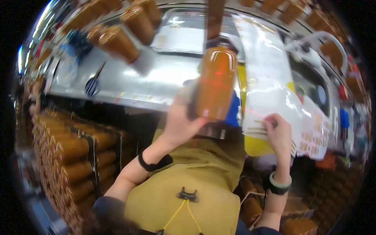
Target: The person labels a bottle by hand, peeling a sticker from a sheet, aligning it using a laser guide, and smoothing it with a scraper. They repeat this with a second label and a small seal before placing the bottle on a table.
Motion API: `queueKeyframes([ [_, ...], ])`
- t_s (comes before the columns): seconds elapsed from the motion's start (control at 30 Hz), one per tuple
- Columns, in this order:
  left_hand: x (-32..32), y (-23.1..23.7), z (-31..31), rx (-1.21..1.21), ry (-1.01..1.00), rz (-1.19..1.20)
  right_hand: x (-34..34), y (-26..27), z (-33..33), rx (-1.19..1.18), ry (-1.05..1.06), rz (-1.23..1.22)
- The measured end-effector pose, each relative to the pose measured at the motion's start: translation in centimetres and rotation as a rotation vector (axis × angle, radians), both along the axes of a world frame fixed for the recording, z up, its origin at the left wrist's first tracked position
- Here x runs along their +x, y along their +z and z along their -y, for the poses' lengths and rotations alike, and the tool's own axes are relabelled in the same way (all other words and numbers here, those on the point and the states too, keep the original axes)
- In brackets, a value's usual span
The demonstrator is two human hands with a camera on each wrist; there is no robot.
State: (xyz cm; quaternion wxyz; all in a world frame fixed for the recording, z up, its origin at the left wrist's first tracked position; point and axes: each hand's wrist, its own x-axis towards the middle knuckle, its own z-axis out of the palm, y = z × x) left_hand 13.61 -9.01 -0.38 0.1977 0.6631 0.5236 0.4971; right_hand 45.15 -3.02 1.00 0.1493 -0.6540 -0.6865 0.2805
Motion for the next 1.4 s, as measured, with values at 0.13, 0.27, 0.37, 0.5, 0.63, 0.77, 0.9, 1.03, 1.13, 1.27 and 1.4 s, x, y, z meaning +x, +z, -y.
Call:
queueKeyframes([
  [0.13,-1.1,-0.1,1.7,0.011,-0.024,0.103,1.2,-1.0,-0.6,-0.026,-0.043,0.017],
  [0.27,-5.3,-1.8,6.5,0.087,0.069,0.199,1.4,-0.5,-0.8,-0.032,-0.013,0.053],
  [0.37,-9.0,-6.0,10.9,-0.095,0.246,0.452,2.4,-1.3,-1.1,-0.051,0.035,0.061],
  [0.5,-14.8,-16.2,12.4,-0.34,0.841,0.752,1.1,-0.5,-1.2,0.075,0.067,0.159],
  [0.63,-22.7,-25.9,10.9,-0.305,1.322,0.381,-1.6,1.6,-0.4,0.144,0.103,0.179],
  [0.77,-29.8,-36.2,6.9,-0.262,1.669,0.424,-2.0,1.9,0.0,0.164,0.088,0.196],
  [0.9,-30.8,-33.8,7.1,-0.387,1.728,0.597,-2.3,1.8,0.4,0.121,0.068,0.205],
  [1.03,-31.9,-32.5,7.5,-0.241,1.73,0.553,-2.4,1.6,0.5,0.123,0.061,0.234],
  [1.13,-32.9,-33.0,6.8,0.102,1.581,0.797,-1.9,1.3,0.2,0.132,0.095,0.237],
  [1.27,-38.5,-43.2,7.2,0.264,1.439,0.756,-0.5,-0.5,-0.1,0.126,0.041,0.223],
  [1.4,-32.7,-30.2,8.4,-0.34,1.533,0.646,0.2,-1.2,0.0,0.024,-0.004,0.087],
])
